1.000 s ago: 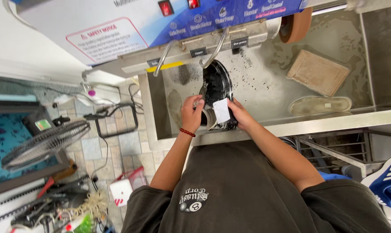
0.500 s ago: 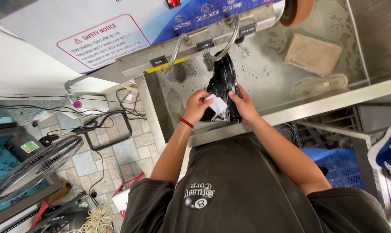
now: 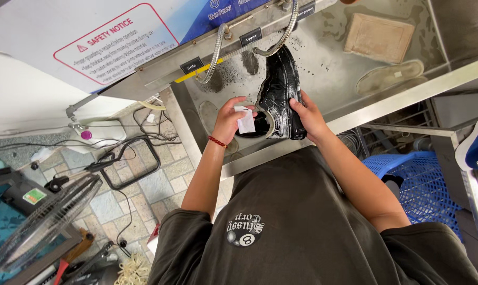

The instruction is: The person washes a pair of black and white shoes using a shoe washing machine and sink, applying a cleaning solution with a sponge, scrubbing different parts of the shoes, and rinsing them under a faucet.

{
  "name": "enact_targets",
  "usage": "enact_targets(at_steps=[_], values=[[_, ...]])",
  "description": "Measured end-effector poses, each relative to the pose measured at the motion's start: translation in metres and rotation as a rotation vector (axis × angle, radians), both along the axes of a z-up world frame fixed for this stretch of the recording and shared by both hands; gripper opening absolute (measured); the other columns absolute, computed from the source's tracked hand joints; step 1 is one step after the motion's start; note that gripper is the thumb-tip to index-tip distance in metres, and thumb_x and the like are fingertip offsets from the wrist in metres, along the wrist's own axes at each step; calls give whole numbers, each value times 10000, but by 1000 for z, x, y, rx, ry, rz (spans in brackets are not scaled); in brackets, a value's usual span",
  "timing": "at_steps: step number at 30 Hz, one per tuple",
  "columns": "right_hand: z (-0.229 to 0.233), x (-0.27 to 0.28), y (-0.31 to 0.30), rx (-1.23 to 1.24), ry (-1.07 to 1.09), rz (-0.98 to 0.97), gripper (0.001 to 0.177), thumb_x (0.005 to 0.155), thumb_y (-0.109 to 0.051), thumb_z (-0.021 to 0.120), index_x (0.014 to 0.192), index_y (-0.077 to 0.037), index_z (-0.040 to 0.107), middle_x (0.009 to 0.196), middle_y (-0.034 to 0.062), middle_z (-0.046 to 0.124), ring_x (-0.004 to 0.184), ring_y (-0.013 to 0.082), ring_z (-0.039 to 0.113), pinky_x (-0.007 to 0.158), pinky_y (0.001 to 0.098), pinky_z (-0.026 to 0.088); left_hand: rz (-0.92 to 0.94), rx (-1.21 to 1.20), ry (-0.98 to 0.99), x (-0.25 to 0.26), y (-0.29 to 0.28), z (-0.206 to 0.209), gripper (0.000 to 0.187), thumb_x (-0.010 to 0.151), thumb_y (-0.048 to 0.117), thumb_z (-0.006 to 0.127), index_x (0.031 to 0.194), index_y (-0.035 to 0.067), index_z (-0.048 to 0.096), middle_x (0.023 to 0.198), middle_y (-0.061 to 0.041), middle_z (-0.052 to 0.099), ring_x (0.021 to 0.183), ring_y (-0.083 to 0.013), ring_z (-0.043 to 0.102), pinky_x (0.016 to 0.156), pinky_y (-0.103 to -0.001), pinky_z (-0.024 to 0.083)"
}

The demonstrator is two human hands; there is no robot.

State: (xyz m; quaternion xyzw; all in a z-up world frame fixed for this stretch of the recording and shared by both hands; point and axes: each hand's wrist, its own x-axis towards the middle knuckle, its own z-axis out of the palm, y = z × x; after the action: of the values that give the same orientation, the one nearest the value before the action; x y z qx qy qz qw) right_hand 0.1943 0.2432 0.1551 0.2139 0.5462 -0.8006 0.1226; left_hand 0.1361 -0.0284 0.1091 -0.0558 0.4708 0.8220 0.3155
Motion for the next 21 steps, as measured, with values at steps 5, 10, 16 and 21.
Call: enact_targets(at_steps=[5,10,16,21], values=[[-4,4,1,-87,-25,-2,586,1026,-246,628,1529,-11,443,1304,84,651,1116,149,646,961,311,543,-4,165,-81,8,-15,-8,458,945,-24,497,1394,-116,501,1254,-265,674,1147,-367,703,1000,-457,579],[-3,3,-7,-137,-80,0,572,1022,-252,621,1525,-36,453,1305,64,658,1114,136,662,968,305,556,31,184,-93,8,-30,-21,447,976,-17,491,1412,-109,513,1250,-261,676,1131,-342,705,980,-439,574],[-10,-7,-17,-170,-70,33,580,1018,-255,637,1524,-38,454,1292,68,655,1101,145,657,955,315,561,82,278,-117,10,-50,-36,479,1018,-25,507,1486,-125,524,1271,-186,654,1176,-237,678,1014,-373,549],[-19,-28,-30,-198,-104,17,596,985,-253,653,1505,-40,455,1260,82,664,1067,165,675,927,337,577,77,32,-163,6,-56,-36,433,959,42,570,1389,-6,570,1212,-124,691,1102,-215,691,907,-379,571]])
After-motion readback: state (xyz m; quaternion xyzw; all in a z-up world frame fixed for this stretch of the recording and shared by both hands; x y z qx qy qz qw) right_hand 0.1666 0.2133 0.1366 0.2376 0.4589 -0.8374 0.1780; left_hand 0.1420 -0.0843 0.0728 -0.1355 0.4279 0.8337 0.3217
